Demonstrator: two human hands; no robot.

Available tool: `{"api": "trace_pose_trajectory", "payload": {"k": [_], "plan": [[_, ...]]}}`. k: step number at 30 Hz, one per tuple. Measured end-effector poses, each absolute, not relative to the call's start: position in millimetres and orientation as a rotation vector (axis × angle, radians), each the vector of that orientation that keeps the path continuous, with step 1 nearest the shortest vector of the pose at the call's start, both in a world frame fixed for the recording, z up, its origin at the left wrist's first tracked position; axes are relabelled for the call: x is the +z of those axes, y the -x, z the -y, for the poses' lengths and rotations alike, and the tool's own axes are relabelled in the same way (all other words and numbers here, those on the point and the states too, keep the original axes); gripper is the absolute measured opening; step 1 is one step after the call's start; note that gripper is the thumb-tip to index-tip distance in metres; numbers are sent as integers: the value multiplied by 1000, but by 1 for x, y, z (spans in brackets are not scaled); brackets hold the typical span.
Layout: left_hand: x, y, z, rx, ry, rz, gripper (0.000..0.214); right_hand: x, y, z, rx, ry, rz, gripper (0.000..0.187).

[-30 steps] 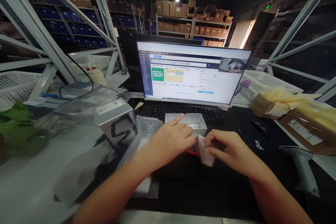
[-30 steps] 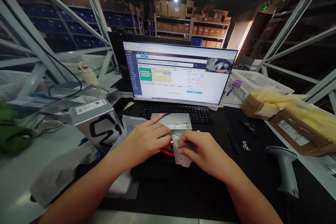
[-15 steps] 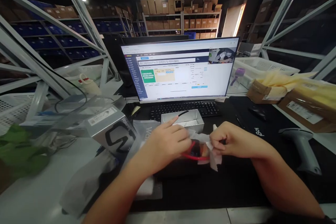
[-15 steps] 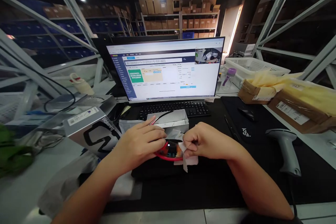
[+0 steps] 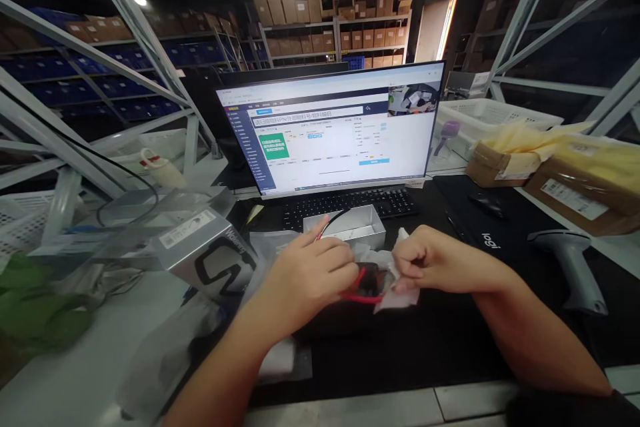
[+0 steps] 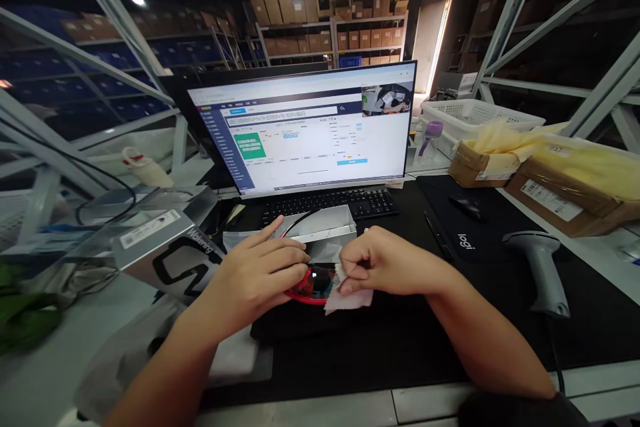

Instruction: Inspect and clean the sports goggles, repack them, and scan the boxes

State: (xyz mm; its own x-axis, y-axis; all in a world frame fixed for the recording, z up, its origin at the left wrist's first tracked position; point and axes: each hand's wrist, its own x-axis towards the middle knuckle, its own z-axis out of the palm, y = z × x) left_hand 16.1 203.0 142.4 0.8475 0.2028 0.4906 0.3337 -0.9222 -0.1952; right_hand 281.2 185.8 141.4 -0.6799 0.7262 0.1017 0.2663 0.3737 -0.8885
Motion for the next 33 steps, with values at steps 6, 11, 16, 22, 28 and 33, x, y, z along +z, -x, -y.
{"api": "trace_pose_trajectory", "payload": {"k": [6, 11, 16, 22, 28, 33], "plan": [[137, -21, -200, -605, 2752, 411, 16, 135, -266, -176, 1113, 949, 2175, 42], [130, -24, -207, -634, 2653, 409, 22, 115, -228, -161, 606, 1053, 2064, 34], [143, -13, -206, -701, 2814, 393, 10, 134, -266, -180, 1113, 822, 2142, 49], [144, -11, -199, -750, 2918, 389, 7, 142, -292, -194, 1425, 617, 2060, 53], [144, -5, -206, -941, 2893, 478, 2, 139, -306, -204, 1173, 895, 1670, 49], [149, 1, -208, -1092, 2881, 468, 10, 144, -335, -213, 300, 1471, 1486, 40]]}}
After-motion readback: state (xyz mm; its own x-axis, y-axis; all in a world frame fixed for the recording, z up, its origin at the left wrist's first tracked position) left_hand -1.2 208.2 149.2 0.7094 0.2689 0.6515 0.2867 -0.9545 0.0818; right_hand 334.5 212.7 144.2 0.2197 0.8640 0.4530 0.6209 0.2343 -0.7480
